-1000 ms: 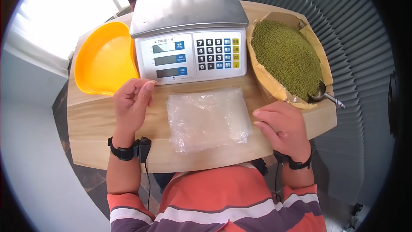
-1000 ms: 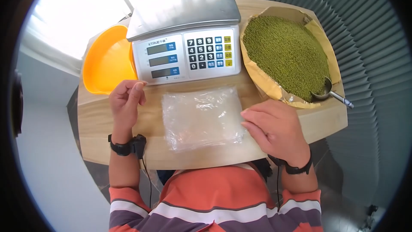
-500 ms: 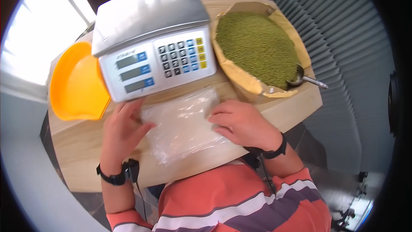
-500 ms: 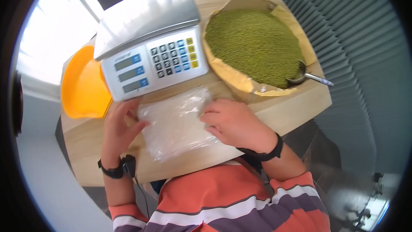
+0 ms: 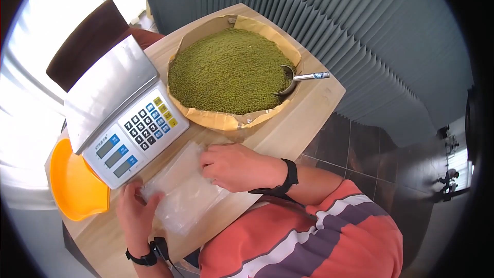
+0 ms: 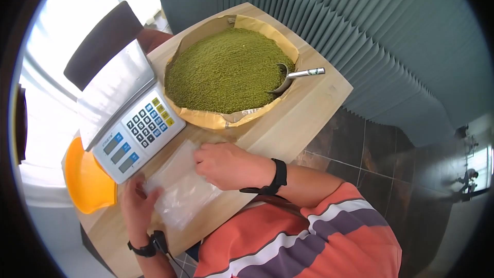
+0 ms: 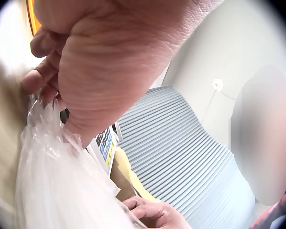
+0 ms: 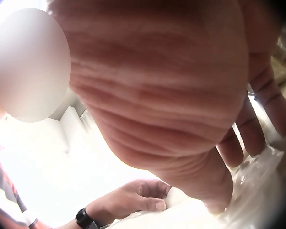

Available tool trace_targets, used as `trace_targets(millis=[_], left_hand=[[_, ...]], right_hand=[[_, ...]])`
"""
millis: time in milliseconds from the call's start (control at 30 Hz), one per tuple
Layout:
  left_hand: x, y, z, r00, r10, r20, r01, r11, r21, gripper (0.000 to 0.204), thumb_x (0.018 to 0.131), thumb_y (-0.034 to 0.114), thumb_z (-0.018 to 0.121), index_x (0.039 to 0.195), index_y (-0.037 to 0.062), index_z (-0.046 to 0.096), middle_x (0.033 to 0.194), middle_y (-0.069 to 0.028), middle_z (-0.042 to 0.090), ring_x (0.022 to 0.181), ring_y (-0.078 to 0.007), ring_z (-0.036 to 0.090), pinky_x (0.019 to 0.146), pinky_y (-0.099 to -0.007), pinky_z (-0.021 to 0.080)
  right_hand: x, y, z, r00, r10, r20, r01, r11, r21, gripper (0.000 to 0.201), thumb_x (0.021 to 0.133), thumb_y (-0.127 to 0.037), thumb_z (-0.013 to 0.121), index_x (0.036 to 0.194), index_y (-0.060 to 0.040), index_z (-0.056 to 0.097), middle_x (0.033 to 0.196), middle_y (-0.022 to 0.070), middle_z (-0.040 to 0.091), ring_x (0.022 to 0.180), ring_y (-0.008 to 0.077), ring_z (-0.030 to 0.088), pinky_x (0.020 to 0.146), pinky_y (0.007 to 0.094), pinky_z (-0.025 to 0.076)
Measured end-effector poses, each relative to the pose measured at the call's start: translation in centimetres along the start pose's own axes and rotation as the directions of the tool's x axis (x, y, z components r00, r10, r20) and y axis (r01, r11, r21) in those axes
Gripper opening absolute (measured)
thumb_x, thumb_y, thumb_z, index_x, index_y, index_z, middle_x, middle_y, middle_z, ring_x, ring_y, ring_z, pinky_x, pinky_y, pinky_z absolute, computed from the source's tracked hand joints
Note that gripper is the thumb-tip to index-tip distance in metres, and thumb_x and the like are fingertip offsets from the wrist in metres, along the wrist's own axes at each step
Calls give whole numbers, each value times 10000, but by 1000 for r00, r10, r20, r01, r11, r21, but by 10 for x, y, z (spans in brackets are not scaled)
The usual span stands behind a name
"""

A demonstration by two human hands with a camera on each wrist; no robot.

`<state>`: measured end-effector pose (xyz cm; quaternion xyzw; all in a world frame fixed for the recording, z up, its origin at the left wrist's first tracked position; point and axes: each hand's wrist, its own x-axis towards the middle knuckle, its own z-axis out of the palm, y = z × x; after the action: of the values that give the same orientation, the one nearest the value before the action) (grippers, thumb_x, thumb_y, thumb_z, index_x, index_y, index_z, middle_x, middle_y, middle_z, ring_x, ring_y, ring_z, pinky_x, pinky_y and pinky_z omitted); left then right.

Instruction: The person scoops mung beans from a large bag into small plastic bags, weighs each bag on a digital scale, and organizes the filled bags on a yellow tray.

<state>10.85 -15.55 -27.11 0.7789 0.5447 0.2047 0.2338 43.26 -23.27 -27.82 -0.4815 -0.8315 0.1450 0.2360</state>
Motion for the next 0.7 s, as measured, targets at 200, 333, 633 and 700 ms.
trace_targets(millis=[200, 333, 633, 700], left_hand=[[-5, 3, 1, 999, -33, 16, 32, 996, 84, 470, 733, 198, 994, 1036, 34, 673, 913, -110, 632, 799, -293, 621, 741, -409, 523], [-4, 11, -2, 999, -42, 31, 40, 998, 58, 479, 737, 206, 994, 1031, 43, 653, 897, -117, 629, 820, -321, 628, 754, -419, 527], [-8, 5, -3, 996, -6, 88, 8, 1000, -16, 441, 772, 224, 974, 1052, 47, 683, 972, -151, 706, 923, -364, 692, 810, -439, 559], [-9, 5, -3, 996, 10, 90, -10, 1000, 9, 419, 783, 230, 966, 1045, 45, 695, 982, -156, 715, 934, -375, 697, 811, -449, 562]], right_hand=[[1, 1, 3, 996, -55, -72, 56, 998, 14, 126, 812, -135, 804, 846, -87, 691, 1003, 67, 630, 995, 295, 655, 850, 423, 594], [2, -1, 1, 999, 8, 46, -7, 999, -34, 208, 815, -129, 850, 980, -100, 727, 1124, 31, 648, 1083, 275, 655, 912, 410, 591], [8, -6, -3, 996, 16, 88, -14, 1000, -25, 223, 808, -126, 852, 1010, -107, 760, 1131, 11, 670, 1110, 263, 662, 934, 401, 593], [9, -7, -4, 995, 16, 94, -13, 999, -30, 220, 808, -118, 849, 1008, -107, 757, 1135, 13, 677, 1104, 267, 665, 928, 402, 594]])
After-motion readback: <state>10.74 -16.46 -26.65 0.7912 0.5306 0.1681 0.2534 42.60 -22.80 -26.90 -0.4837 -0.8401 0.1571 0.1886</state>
